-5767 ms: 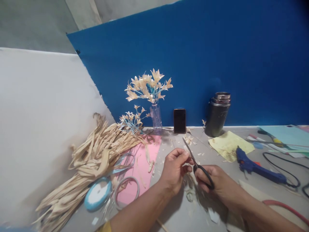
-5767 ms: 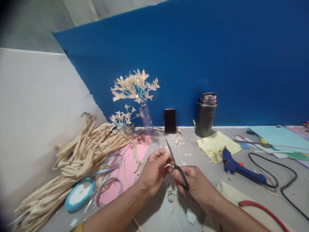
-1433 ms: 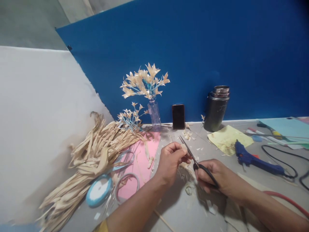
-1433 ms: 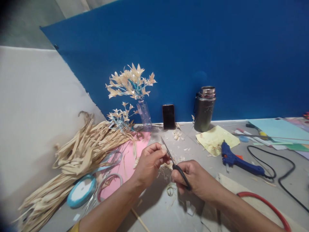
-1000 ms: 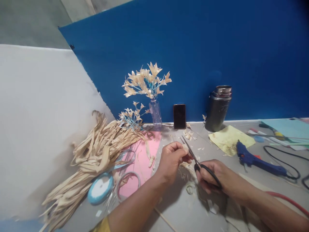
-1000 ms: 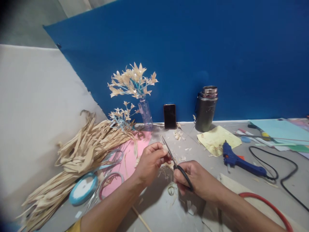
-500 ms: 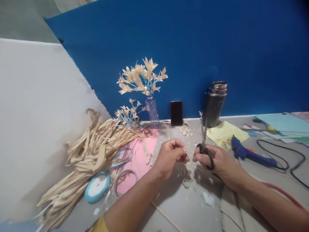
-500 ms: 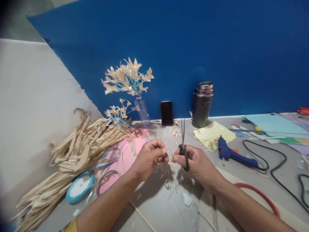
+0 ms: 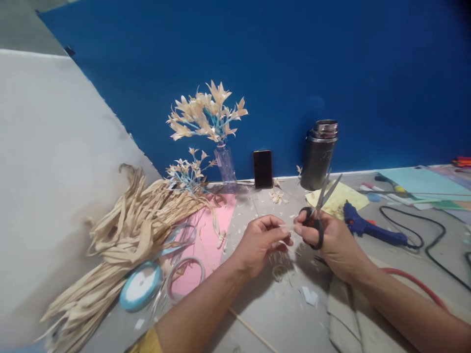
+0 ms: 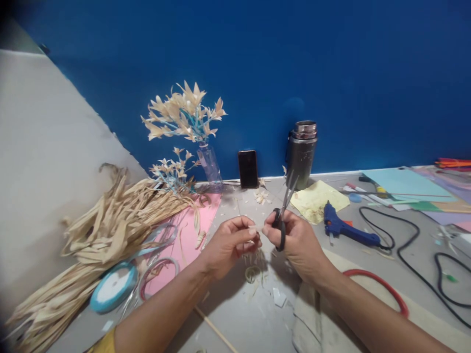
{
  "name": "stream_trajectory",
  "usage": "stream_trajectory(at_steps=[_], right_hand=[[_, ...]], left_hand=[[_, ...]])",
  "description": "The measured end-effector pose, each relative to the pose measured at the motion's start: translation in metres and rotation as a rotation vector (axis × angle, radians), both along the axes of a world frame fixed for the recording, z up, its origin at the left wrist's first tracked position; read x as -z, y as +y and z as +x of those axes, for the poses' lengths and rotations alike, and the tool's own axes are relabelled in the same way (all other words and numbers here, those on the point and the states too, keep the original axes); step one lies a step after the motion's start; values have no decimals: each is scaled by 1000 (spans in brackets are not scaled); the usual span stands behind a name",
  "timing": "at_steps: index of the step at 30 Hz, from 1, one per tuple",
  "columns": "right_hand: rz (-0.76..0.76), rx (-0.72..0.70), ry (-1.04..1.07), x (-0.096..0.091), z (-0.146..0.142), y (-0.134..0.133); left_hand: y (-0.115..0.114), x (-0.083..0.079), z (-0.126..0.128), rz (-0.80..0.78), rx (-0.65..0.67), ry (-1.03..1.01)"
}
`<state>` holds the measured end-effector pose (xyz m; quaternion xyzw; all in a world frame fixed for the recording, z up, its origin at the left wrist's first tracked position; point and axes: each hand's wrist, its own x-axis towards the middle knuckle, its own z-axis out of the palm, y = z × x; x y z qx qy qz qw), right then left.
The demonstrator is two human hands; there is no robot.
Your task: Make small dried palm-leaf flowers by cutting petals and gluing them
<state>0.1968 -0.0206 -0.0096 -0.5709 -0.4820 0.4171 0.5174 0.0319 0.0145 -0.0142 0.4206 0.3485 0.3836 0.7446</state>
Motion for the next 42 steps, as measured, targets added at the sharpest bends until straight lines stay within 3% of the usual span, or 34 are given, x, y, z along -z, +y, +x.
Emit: stream_trajectory(at_steps=[3, 9, 11, 32, 42], right_hand=[[-33, -72, 3, 0, 0, 0], [-137, -496, -138, 5, 9, 0], [-174, -571, -150, 8, 9, -1], [-256, -630, -178, 12, 5, 0], [-248, -673, -171, 15, 9, 0]], left_hand=[[2, 1, 0, 35, -46, -5], [14, -14, -14, 70, -92, -32], [17, -18, -18, 72, -107, -52], [18, -21, -24, 78, -91, -60], [23, -24, -30, 152, -52, -34]])
